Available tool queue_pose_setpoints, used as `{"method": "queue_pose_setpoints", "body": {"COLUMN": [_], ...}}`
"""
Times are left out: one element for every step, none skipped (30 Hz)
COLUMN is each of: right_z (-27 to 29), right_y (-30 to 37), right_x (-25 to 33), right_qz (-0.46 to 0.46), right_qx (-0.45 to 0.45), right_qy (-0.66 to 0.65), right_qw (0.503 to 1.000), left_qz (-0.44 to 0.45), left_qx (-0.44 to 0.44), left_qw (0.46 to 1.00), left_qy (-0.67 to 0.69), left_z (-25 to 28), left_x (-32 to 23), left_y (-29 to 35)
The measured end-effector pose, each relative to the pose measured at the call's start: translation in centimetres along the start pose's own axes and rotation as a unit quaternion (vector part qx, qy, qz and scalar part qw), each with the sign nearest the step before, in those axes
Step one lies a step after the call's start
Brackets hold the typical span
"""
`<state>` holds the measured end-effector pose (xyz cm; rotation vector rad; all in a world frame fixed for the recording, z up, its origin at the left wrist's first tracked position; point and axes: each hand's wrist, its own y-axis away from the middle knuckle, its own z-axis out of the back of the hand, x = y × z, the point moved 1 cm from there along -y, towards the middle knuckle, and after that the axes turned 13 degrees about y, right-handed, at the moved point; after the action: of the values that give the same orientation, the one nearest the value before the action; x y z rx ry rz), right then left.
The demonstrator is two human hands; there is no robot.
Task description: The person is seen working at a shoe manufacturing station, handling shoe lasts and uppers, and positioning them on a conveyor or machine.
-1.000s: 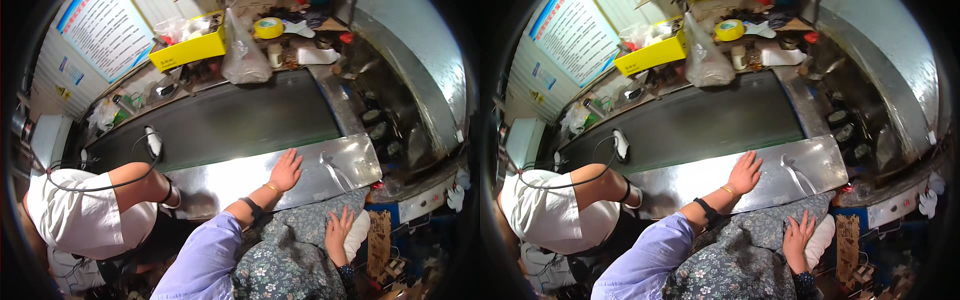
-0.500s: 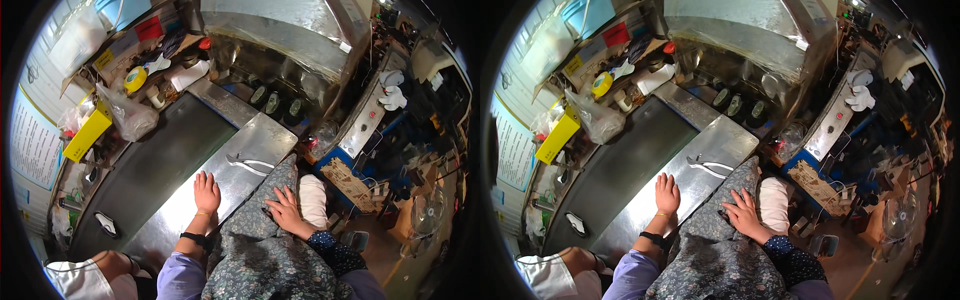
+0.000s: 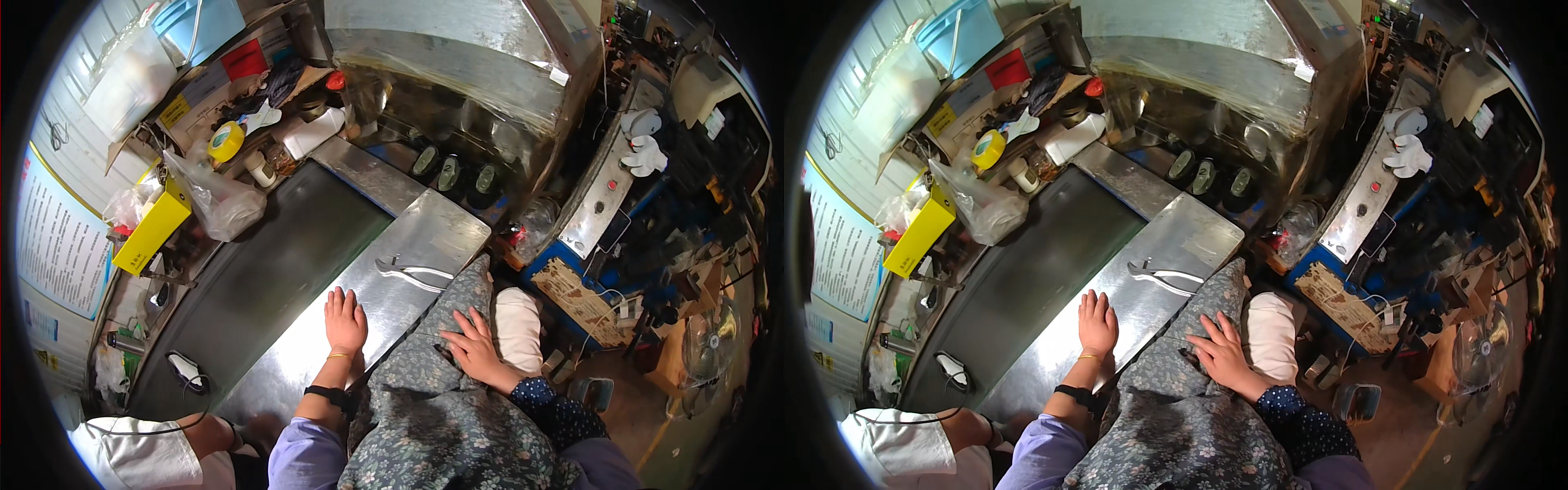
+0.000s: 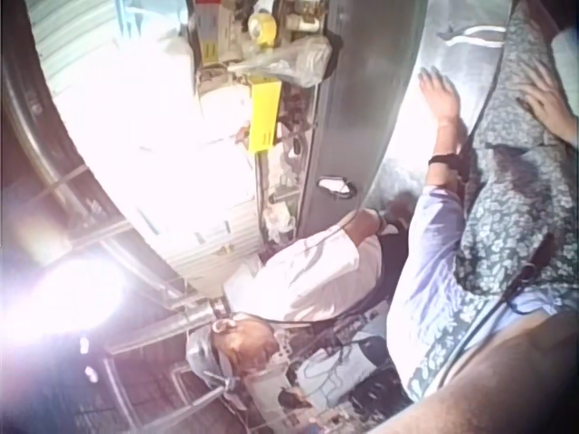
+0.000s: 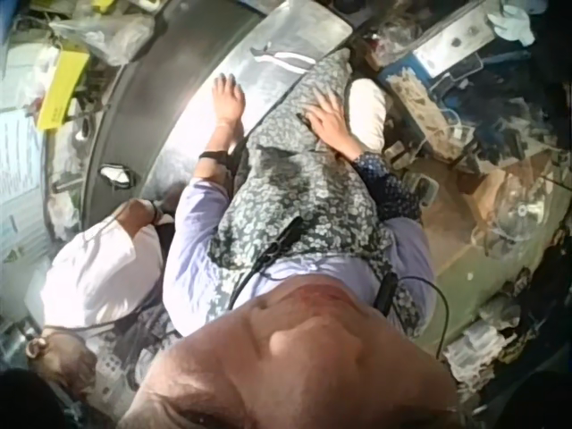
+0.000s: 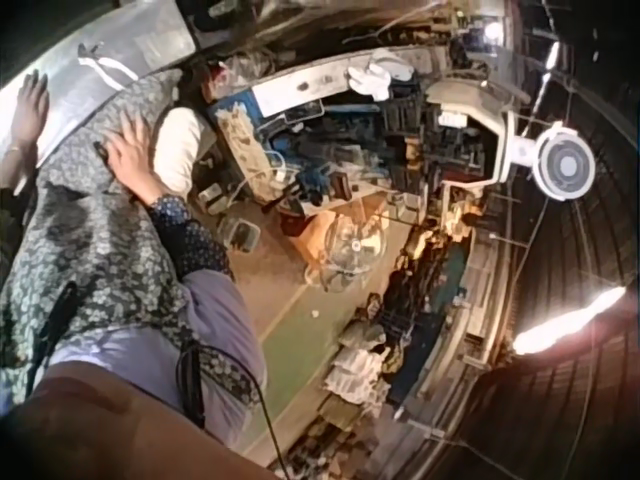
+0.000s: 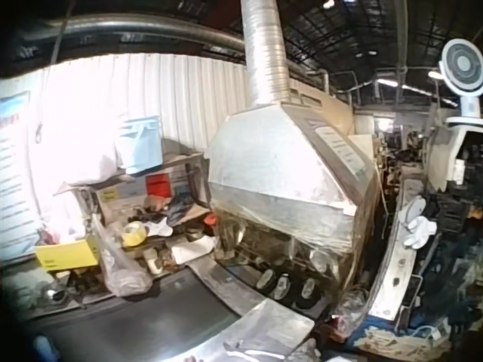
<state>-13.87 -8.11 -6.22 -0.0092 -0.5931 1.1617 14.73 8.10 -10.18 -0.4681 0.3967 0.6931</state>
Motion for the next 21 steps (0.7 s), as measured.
{"method": "queue_pose_setpoints", "body": {"right_z": [0.01,0.04,0.07,0.1,-0.07,-0.32,-0.44,-0.49,-0.5,-0.57,-0.58,-0.6,-0.64,-0.61,-0.54,-0.53,-0.54,-0.55,-0.54,-0.55,-0.56], "right_y": [-0.01,0.04,0.02,-0.05,-0.16,-0.08,-0.02,-0.04,-0.02,-0.01,0.03,0.07,0.12,0.1,0.09,0.04,0.01,-0.01,-0.03,-0.07,-0.11], "right_x": [0.07,0.14,0.18,0.19,0.22,0.2,0.2,0.26,0.24,0.28,0.2,0.14,0.09,0.17,0.21,0.24,0.29,0.31,0.32,0.32,0.33], "right_qz": [-0.006,-0.011,-0.006,-0.009,-0.009,-0.012,-0.001,-0.006,-0.014,-0.022,-0.021,-0.018,-0.016,-0.01,-0.014,-0.018,-0.016,-0.014,-0.014,-0.013,-0.013], "right_qx": [-0.001,-0.001,0.002,0.002,0.003,0.003,0.008,0.008,0.007,0.01,0.007,0.008,0.008,0.011,0.013,0.015,0.016,0.016,0.015,0.015,0.016], "right_qy": [0.0,0.001,-0.001,-0.001,-0.004,-0.008,-0.013,-0.006,0.003,-0.004,-0.008,-0.007,-0.006,-0.008,-0.009,-0.009,-0.009,-0.007,-0.005,-0.005,-0.008], "right_qw": [1.0,1.0,1.0,1.0,1.0,1.0,1.0,1.0,1.0,1.0,1.0,1.0,1.0,1.0,1.0,1.0,1.0,1.0,1.0,1.0,1.0], "left_qz": [0.003,0.002,0.001,-0.003,0.006,-0.004,-0.013,-0.019,-0.02,-0.022,-0.025,-0.023,-0.004,0.0,0.002,0.005,0.007,0.009,0.009,0.012,0.016], "left_qx": [-0.003,-0.003,-0.003,-0.01,-0.016,-0.021,-0.026,-0.032,-0.036,-0.041,-0.044,-0.042,-0.025,-0.02,-0.014,-0.017,-0.015,-0.013,-0.014,-0.013,-0.011], "left_qw": [1.0,1.0,1.0,1.0,1.0,1.0,1.0,0.999,0.999,0.999,0.999,0.999,1.0,1.0,1.0,1.0,1.0,1.0,1.0,1.0,1.0], "left_qy": [-0.002,0.002,0.005,0.007,0.003,0.006,0.008,0.007,0.002,0.004,0.007,0.004,0.004,0.003,0.002,0.001,0.002,0.003,0.003,0.001,-0.001], "left_z": [-0.02,0.01,0.03,0.09,0.23,0.31,0.38,0.48,0.38,0.35,0.21,0.17,0.13,0.1,0.12,0.19,0.23,0.27,0.32,0.35,0.36], "left_x": [0.12,0.03,-0.05,-0.1,-0.09,-0.14,-0.19,-0.06,-0.1,-0.07,-0.1,-0.09,0.01,0.0,0.01,0.03,0.05,0.07,0.1,0.11,0.12], "left_y": [-0.02,-0.02,-0.02,-0.02,0.05,0.1,0.13,0.21,0.23,0.19,0.12,0.12,0.17,0.14,0.15,0.19,0.22,0.22,0.25,0.26,0.28]}}
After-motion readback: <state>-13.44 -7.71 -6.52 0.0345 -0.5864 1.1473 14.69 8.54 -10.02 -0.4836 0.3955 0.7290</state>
